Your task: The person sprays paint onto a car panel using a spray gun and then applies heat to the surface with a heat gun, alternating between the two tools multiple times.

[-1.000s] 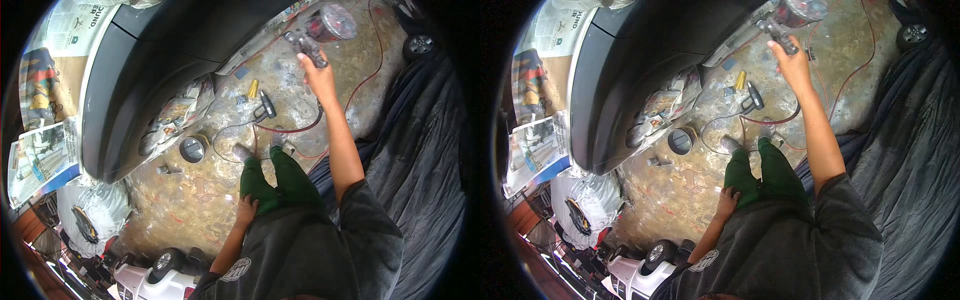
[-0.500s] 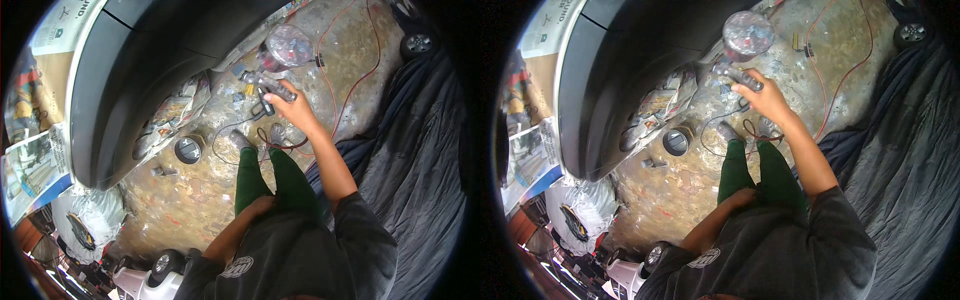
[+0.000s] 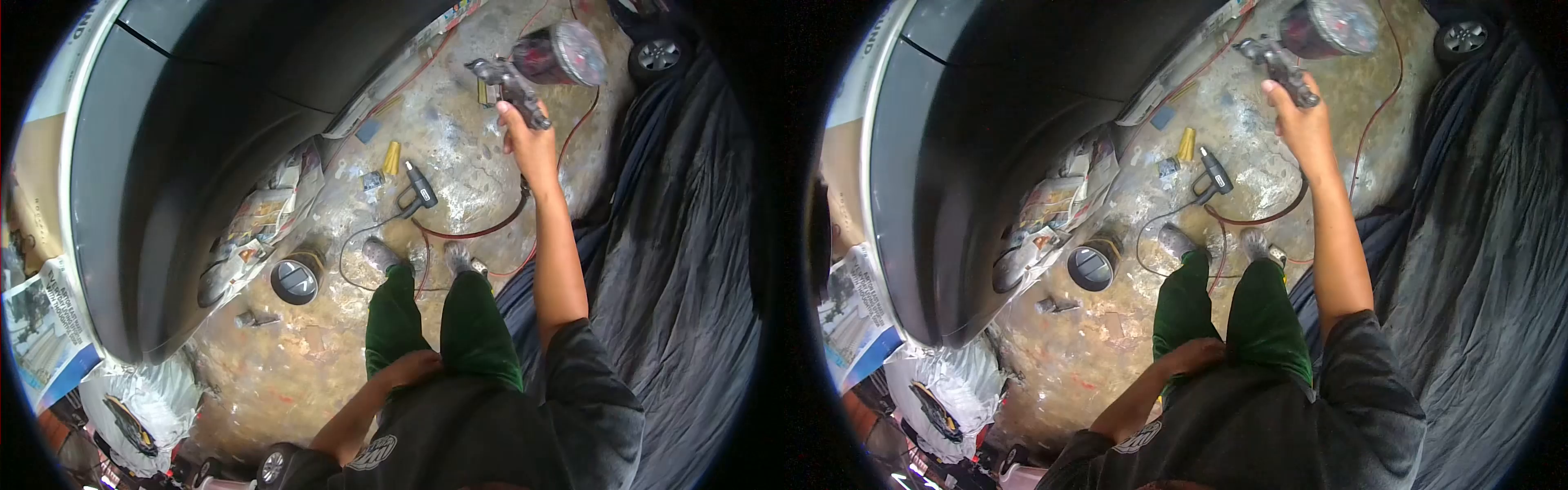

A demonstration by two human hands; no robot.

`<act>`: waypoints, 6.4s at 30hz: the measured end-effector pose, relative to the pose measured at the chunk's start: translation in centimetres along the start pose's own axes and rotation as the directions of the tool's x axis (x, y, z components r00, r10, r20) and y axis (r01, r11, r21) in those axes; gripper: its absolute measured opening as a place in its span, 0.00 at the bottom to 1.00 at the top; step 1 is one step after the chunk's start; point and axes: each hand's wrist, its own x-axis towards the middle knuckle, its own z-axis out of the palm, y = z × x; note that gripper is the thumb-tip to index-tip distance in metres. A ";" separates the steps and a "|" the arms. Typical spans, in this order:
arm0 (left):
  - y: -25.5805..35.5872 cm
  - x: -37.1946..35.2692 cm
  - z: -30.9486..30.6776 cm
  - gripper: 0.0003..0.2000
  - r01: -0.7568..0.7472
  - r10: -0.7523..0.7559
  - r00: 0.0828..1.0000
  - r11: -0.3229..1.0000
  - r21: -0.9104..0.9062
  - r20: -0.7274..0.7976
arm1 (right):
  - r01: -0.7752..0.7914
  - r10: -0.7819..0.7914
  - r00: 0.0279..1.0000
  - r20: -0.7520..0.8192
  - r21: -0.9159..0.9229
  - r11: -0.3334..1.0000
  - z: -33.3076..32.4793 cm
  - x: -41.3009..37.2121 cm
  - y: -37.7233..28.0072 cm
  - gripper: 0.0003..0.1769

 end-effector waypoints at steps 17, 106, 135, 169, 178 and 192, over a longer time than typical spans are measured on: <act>-20.1 42.8 -28.9 0.28 0.369 0.133 0.631 0.816 0.446 -0.764 | -0.158 0.103 0.980 0.173 0.346 0.925 0.1 -5.1 18.7 0.27; -6.7 16.4 -18.3 0.21 -0.313 0.452 -0.590 0.636 0.705 -0.669 | 0.158 -0.190 0.973 0.127 0.227 0.961 10.9 8.3 41.1 0.21; -5.5 15.1 -18.2 0.07 -0.297 0.348 -0.759 0.568 0.768 -0.551 | 0.041 -0.150 0.944 0.293 0.350 0.936 9.6 5.4 35.0 0.18; -6.6 17.0 -17.1 0.16 -0.349 0.565 -0.276 0.695 0.629 -0.777 | 0.180 -0.249 0.957 0.149 0.368 0.912 5.7 5.6 32.3 0.19; -4.9 18.3 -16.8 0.11 -0.296 0.404 -0.143 0.854 0.428 -0.904 | 0.210 -0.233 0.972 0.022 0.358 0.910 4.4 5.4 31.5 0.20; -6.7 17.6 -18.0 0.33 0.119 0.414 -0.038 0.906 0.407 -0.909 | 0.117 -0.333 0.825 0.456 0.440 0.890 7.0 -0.1 28.7 0.18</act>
